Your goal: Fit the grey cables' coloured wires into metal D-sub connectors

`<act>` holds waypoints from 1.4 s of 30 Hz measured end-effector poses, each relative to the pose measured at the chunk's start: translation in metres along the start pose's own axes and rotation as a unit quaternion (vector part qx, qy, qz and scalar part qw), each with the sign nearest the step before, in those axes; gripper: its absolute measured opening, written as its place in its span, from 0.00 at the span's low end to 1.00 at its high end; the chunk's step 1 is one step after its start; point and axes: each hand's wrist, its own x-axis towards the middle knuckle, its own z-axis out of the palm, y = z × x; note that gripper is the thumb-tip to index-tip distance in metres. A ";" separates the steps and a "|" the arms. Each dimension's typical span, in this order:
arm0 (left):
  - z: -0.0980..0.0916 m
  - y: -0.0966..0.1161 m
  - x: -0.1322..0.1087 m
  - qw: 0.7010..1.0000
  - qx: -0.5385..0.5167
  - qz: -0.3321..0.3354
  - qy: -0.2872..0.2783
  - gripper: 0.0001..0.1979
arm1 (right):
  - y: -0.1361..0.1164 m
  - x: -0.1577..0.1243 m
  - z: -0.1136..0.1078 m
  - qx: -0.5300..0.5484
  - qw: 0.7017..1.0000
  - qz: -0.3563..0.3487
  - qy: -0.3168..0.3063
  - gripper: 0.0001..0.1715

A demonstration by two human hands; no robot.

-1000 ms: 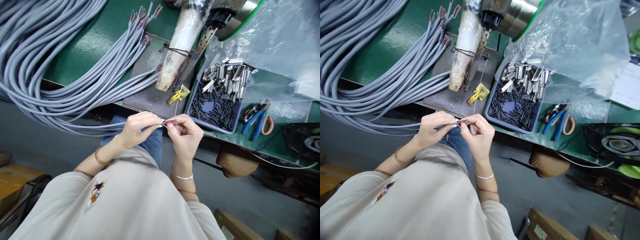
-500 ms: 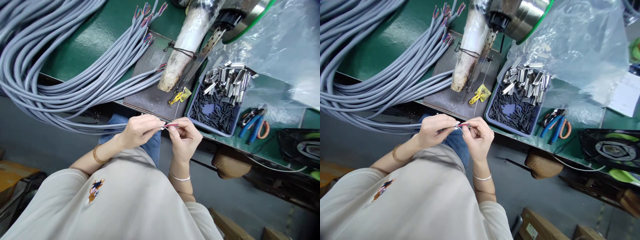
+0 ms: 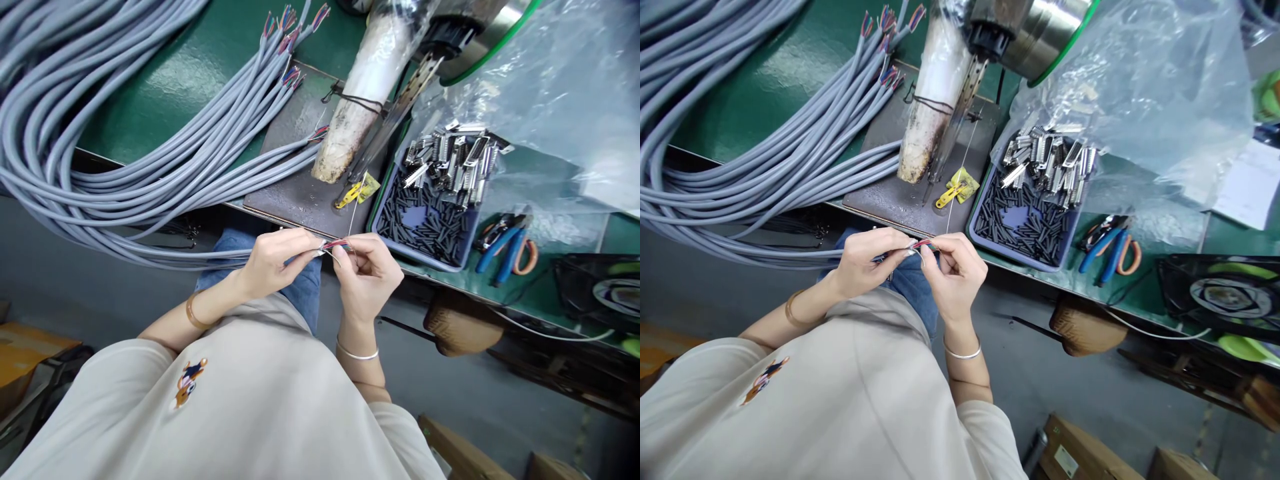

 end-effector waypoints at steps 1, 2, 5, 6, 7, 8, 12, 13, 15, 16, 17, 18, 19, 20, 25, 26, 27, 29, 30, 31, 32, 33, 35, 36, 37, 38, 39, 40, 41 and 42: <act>0.000 0.000 0.000 1.000 0.000 0.001 -0.003 0.06 | 0.000 0.000 -0.001 -0.007 1.000 0.007 -0.006 0.02; 0.000 0.000 0.000 1.000 0.000 -0.001 -0.006 0.05 | -0.001 0.001 -0.003 -0.014 1.000 0.013 -0.012 0.03; -0.001 0.001 0.000 1.000 -0.010 -0.015 -0.019 0.05 | -0.004 0.002 -0.006 -0.024 0.999 0.026 -0.029 0.05; -0.001 0.002 0.000 0.999 -0.017 -0.026 -0.023 0.05 | -0.004 0.003 -0.007 -0.019 0.999 0.032 -0.034 0.05; -0.001 0.004 0.000 0.998 -0.029 -0.043 -0.025 0.04 | -0.005 0.003 -0.007 -0.010 0.998 0.041 -0.037 0.05; -0.001 0.005 0.000 0.996 -0.046 -0.068 -0.022 0.04 | -0.005 0.003 -0.006 0.002 0.998 0.053 -0.038 0.05; 0.001 0.011 0.001 0.963 -0.171 -0.210 0.008 0.05 | -0.005 0.003 0.000 0.061 0.993 0.094 -0.029 0.05; 0.001 0.012 0.001 0.949 -0.204 -0.239 0.012 0.06 | -0.005 0.003 0.003 0.074 0.992 0.099 -0.029 0.05; 0.002 0.013 0.002 0.925 -0.250 -0.284 0.016 0.08 | -0.005 0.002 0.006 0.090 0.990 0.104 -0.036 0.06; 0.002 0.014 0.004 0.916 -0.263 -0.303 0.020 0.09 | -0.005 0.002 0.007 0.089 0.990 0.103 -0.041 0.06; 0.003 0.015 0.005 0.908 -0.271 -0.318 0.024 0.09 | -0.006 0.002 0.008 0.080 0.991 0.099 -0.043 0.07; 0.004 0.015 0.006 0.903 -0.275 -0.328 0.031 0.09 | -0.006 0.001 0.008 0.065 0.993 0.091 -0.043 0.07; 0.004 0.016 0.008 0.900 -0.277 -0.334 0.040 0.08 | -0.007 0.000 0.008 0.049 0.995 0.080 -0.041 0.07; 0.005 0.017 0.010 0.899 -0.277 -0.336 0.047 0.08 | -0.007 0.000 0.008 0.033 0.997 0.067 -0.036 0.06; 0.006 0.022 0.017 0.898 -0.285 -0.331 0.049 0.07 | -0.009 -0.003 0.008 -0.011 0.999 0.032 -0.001 0.06; 0.006 0.023 0.018 0.895 -0.288 -0.337 0.047 0.07 | -0.009 -0.002 0.007 -0.012 0.999 0.036 0.001 0.06; 0.005 0.023 0.018 0.892 -0.292 -0.343 0.047 0.08 | -0.009 -0.001 0.007 -0.009 0.999 0.043 -0.002 0.07; 0.005 0.023 0.019 0.887 -0.299 -0.349 0.048 0.09 | -0.010 0.000 0.006 0.003 0.998 0.059 -0.016 0.09; 0.005 0.022 0.019 0.885 -0.304 -0.349 0.050 0.09 | -0.010 0.001 0.005 0.008 0.997 0.066 -0.026 0.10; 0.004 0.022 0.019 0.884 -0.307 -0.349 0.051 0.09 | -0.010 0.002 0.004 0.011 0.997 0.072 -0.036 0.10; 0.004 0.021 0.019 0.883 -0.308 -0.349 0.053 0.08 | -0.010 0.003 0.004 0.012 0.996 0.078 -0.045 0.10; 0.004 0.021 0.019 0.883 -0.309 -0.350 0.054 0.08 | -0.010 0.003 0.003 0.014 0.995 0.083 -0.052 0.11; 0.004 0.020 0.019 0.883 -0.309 -0.349 0.059 0.08 | -0.010 0.003 0.003 0.018 0.994 0.088 -0.058 0.11; 0.004 0.021 0.019 0.883 -0.310 -0.348 0.063 0.09 | -0.010 0.002 0.003 0.020 0.994 0.089 -0.058 0.10; 0.004 0.021 0.018 0.882 -0.312 -0.346 0.066 0.09 | -0.010 0.002 0.003 0.020 0.994 0.090 -0.058 0.10; 0.004 0.021 0.018 0.882 -0.316 -0.343 0.068 0.10 | -0.010 0.002 0.003 0.020 0.994 0.091 -0.059 0.11; 0.003 0.021 0.018 0.882 -0.318 -0.340 0.068 0.12 | -0.010 0.002 0.003 0.016 0.994 0.091 -0.061 0.11; 0.003 0.021 0.018 0.882 -0.320 -0.339 0.068 0.13 | -0.011 0.002 0.002 0.010 0.994 0.092 -0.065 0.12; 0.002 0.021 0.017 0.882 -0.322 -0.339 0.066 0.14 | -0.011 0.002 0.001 0.003 0.993 0.090 -0.071 0.13; 0.002 0.021 0.017 0.880 -0.325 -0.341 0.064 0.14 | -0.011 0.002 0.000 -0.006 0.993 0.086 -0.079 0.14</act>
